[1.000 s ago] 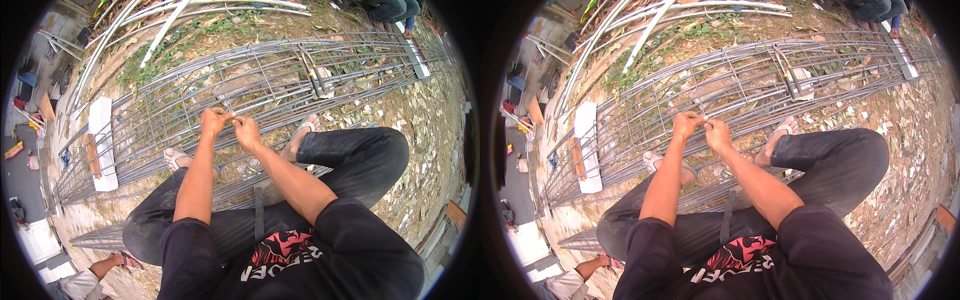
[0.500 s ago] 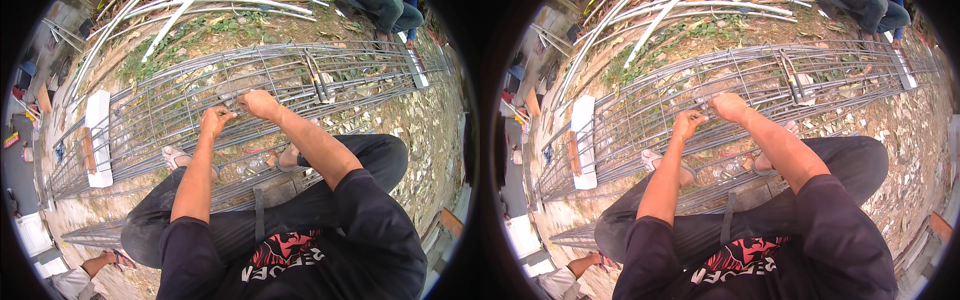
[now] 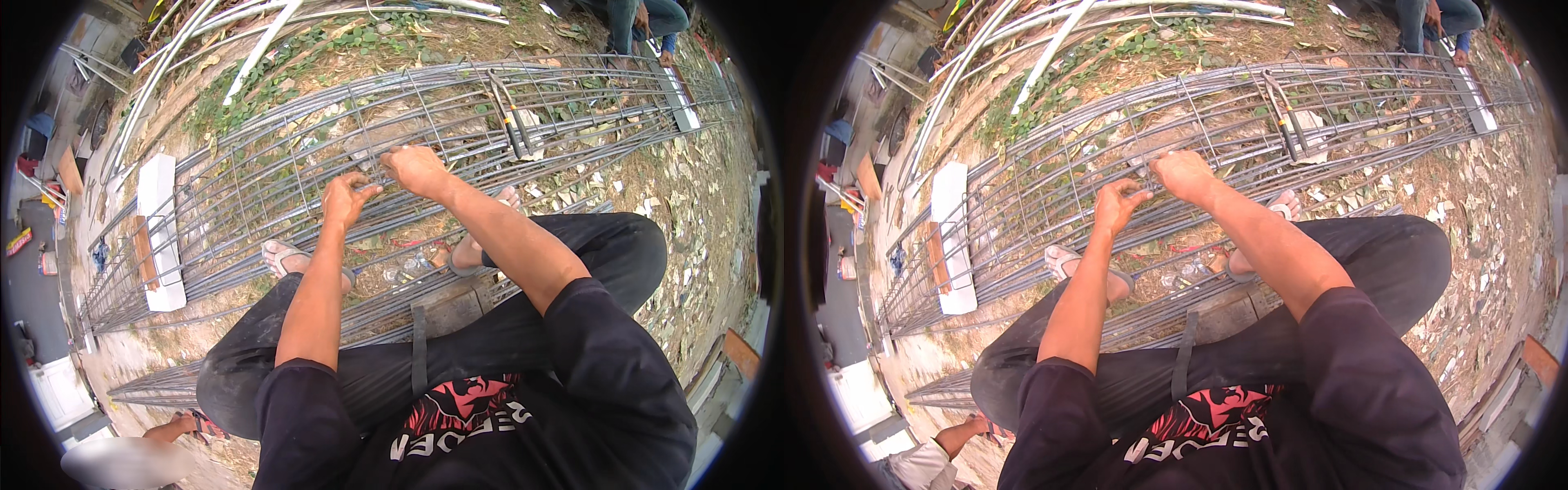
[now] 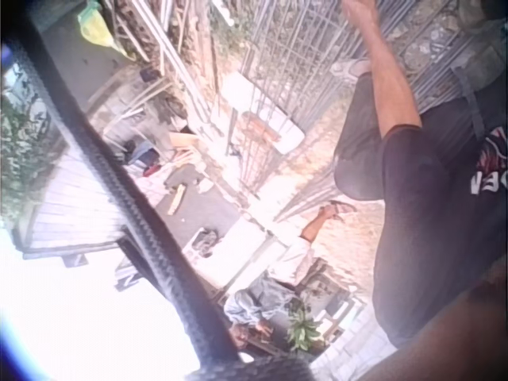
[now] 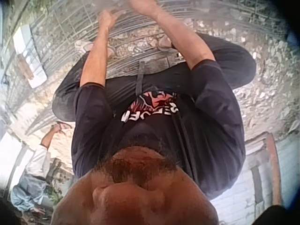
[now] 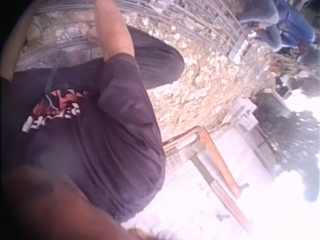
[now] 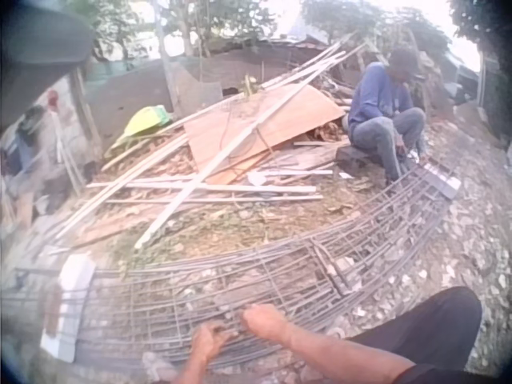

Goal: The person ties wire around rebar rods using a pair of pliers to assemble a structural grid for construction.

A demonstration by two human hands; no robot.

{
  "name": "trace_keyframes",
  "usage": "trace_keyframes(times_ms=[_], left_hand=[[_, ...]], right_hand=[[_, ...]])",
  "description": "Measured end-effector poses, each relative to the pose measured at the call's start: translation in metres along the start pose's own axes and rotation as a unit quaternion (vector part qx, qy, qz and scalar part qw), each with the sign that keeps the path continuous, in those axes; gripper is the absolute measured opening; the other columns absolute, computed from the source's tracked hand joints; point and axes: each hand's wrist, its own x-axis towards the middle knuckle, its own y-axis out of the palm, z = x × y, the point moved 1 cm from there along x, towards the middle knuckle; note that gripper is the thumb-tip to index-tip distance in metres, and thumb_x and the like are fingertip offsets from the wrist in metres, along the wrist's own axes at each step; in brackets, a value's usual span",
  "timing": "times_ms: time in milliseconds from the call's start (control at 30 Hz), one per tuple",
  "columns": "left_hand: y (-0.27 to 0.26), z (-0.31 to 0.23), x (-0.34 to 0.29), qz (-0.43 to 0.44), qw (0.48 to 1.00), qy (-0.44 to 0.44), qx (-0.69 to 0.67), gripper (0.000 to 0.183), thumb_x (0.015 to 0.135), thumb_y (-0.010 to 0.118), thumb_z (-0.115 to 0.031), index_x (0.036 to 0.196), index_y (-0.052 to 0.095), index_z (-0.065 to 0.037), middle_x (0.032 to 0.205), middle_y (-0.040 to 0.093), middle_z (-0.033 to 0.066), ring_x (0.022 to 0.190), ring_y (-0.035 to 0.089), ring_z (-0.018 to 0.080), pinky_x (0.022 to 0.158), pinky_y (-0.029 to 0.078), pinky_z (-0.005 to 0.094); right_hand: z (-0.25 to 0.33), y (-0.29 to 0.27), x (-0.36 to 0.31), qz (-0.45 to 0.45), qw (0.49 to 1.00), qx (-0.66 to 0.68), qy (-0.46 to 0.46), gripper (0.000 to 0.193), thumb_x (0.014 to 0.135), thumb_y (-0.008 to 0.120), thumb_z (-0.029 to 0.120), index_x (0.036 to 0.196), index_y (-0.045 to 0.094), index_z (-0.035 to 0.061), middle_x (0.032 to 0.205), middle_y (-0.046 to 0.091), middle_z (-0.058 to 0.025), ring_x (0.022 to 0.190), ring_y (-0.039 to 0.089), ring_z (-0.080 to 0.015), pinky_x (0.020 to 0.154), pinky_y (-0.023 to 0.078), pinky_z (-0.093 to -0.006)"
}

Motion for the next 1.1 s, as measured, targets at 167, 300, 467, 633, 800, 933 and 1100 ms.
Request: trace_keyframes(times_ms=[167, 300, 467, 633, 800, 933, 1100], left_hand=[[0.010, -0.002, -0.007, -0.055, 0.998, 0.005, 0.012, 0.036, 0.077, 0.088, -0.035, 0.096, 0.079, -0.006, 0.100, 0.077, 0.0165, 0.091, 0.072, 0.0344, 0.082, 0.054, 0.0419], [0.029, 0.012, -0.011, -0.150, 0.983, 0.087, 0.065, 0.031, 0.081, 0.084, -0.032, 0.098, 0.078, -0.006, 0.099, 0.075, 0.0164, 0.094, 0.069, 0.0365, 0.087, 0.051, 0.0451], [0.036, 0.003, -0.024, -0.202, 0.960, 0.148, 0.126, 0.027, 0.086, 0.078, -0.027, 0.102, 0.077, -0.005, 0.101, 0.075, 0.0145, 0.100, 0.066, 0.0344, 0.094, 0.047, 0.0452], [0.035, 0.002, -0.026, -0.202, 0.956, 0.160, 0.142, 0.024, 0.088, 0.075, -0.025, 0.103, 0.077, -0.006, 0.100, 0.075, 0.0134, 0.100, 0.065, 0.0334, 0.093, 0.046, 0.0452], [0.036, -0.003, -0.025, -0.176, 0.961, 0.184, 0.109, 0.024, 0.091, 0.073, -0.023, 0.103, 0.077, -0.002, 0.103, 0.075, 0.0154, 0.100, 0.065, 0.0354, 0.094, 0.048, 0.0460], [0.039, 0.002, -0.031, -0.194, 0.946, 0.208, 0.157, 0.023, 0.089, 0.074, -0.021, 0.104, 0.076, -0.003, 0.101, 0.074, 0.0144, 0.100, 0.065, 0.0350, 0.094, 0.048, 0.0461], [0.044, 0.012, -0.025, -0.167, 0.954, 0.185, 0.165, 0.024, 0.087, 0.074, -0.023, 0.106, 0.073, -0.007, 0.101, 0.072, 0.0124, 0.101, 0.065, 0.0346, 0.093, 0.048, 0.0469]], right_hand=[[-0.001, -0.002, 0.005, 0.010, 0.999, -0.020, -0.026, 0.018, 0.090, 0.060, 0.018, 0.100, 0.074, 0.0109, 0.107, 0.072, -0.0132, 0.109, 0.068, -0.0336, 0.096, 0.051, -0.0489], [-0.006, -0.006, 0.010, -0.023, 0.990, -0.074, -0.114, 0.016, 0.090, 0.062, 0.021, 0.097, 0.075, 0.0130, 0.108, 0.069, -0.0090, 0.116, 0.062, -0.0281, 0.107, 0.042, -0.0485], [0.000, -0.004, -0.004, -0.122, 0.967, -0.155, -0.163, 0.012, 0.088, 0.067, 0.023, 0.095, 0.076, 0.0181, 0.104, 0.061, 0.0001, 0.111, 0.056, -0.0208, 0.105, 0.039, -0.0457], [-0.002, 0.003, 0.000, -0.089, 0.974, -0.138, -0.153, 0.011, 0.088, 0.066, 0.022, 0.093, 0.075, 0.0168, 0.103, 0.063, -0.0001, 0.112, 0.058, -0.0208, 0.102, 0.041, -0.0424], [-0.021, 0.023, 0.005, -0.079, 0.990, -0.045, -0.112, 0.015, 0.090, 0.066, 0.024, 0.091, 0.075, 0.0116, 0.098, 0.071, -0.0065, 0.107, 0.065, -0.0303, 0.093, 0.050, -0.0438], [-0.015, 0.024, 0.008, 0.103, 0.970, 0.188, 0.112, 0.037, 0.095, 0.062, 0.038, 0.091, 0.073, 0.0027, 0.100, 0.075, -0.0190, 0.098, 0.069, -0.0395, 0.093, 0.049, -0.0492], [-0.003, 0.030, -0.012, -0.012, 0.992, 0.088, 0.092, 0.032, 0.096, 0.061, 0.034, 0.105, 0.074, 0.0062, 0.113, 0.069, -0.0177, 0.112, 0.062, -0.0393, 0.100, 0.045, -0.0529]])
